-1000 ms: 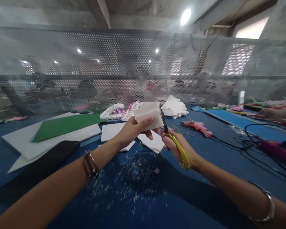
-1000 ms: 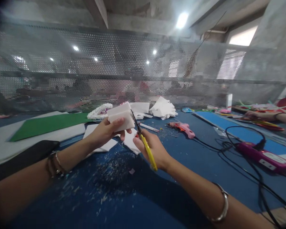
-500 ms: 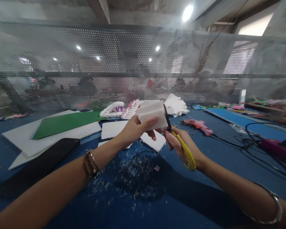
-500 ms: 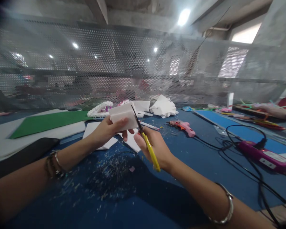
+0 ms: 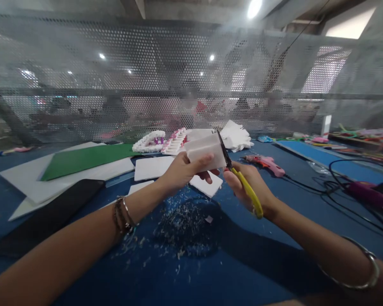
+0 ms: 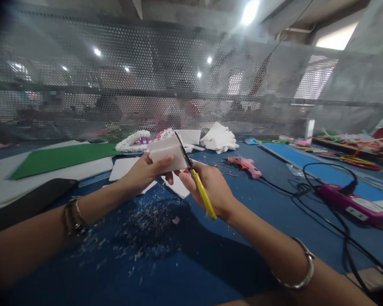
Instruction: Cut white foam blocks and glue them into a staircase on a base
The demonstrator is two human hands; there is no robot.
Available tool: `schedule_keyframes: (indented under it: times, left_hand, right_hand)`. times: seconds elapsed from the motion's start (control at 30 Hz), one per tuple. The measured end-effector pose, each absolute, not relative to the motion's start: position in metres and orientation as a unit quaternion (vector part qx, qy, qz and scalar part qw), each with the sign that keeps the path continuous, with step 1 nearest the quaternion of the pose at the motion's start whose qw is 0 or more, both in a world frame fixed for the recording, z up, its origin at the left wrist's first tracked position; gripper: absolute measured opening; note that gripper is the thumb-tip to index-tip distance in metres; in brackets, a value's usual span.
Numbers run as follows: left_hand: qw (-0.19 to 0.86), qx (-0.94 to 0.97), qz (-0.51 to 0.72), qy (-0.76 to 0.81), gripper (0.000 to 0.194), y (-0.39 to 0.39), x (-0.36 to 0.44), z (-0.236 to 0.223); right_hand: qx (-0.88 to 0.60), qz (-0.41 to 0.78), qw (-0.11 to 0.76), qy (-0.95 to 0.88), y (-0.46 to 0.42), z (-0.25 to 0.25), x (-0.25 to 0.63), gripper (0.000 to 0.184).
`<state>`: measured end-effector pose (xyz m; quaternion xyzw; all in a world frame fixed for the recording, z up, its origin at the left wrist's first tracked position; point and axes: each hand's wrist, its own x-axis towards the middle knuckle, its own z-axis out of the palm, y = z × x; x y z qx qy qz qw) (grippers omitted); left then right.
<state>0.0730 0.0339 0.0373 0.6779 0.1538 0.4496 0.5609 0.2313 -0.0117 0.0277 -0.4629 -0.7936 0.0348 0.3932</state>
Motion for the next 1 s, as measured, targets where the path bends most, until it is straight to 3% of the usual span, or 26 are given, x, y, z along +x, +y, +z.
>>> schedule_keyframes:
  times: [0.17, 0.37, 0.87, 1.0]
  left_hand:
    - [0.579, 0.659, 0.451, 0.164, 0.025, 0.037, 0.074, 0.033]
    - [0.586, 0.638, 0.466, 0.180, 0.028, 0.040, 0.079, 0.021]
    - [0.571, 0.670, 0.440, 0.178, 0.039, 0.048, 0.074, 0.020]
    - [0.563, 0.694, 0.409, 0.183, 0.034, 0.054, 0.066, 0.024]
  right_hand:
    - [-0.471, 0.038, 0.399, -0.786, -0.011, 0.025, 0.230, 0.042]
    - [-0.490, 0.125, 0.439, -0.743, -0.008, 0.015, 0.227, 0.047]
    - [-0.503, 0.130, 0.441, -0.732, -0.009, 0.013, 0.226, 0.053]
    - [-0.515, 0.201, 0.477, -0.683, -0.007, 0.016, 0.227, 0.055]
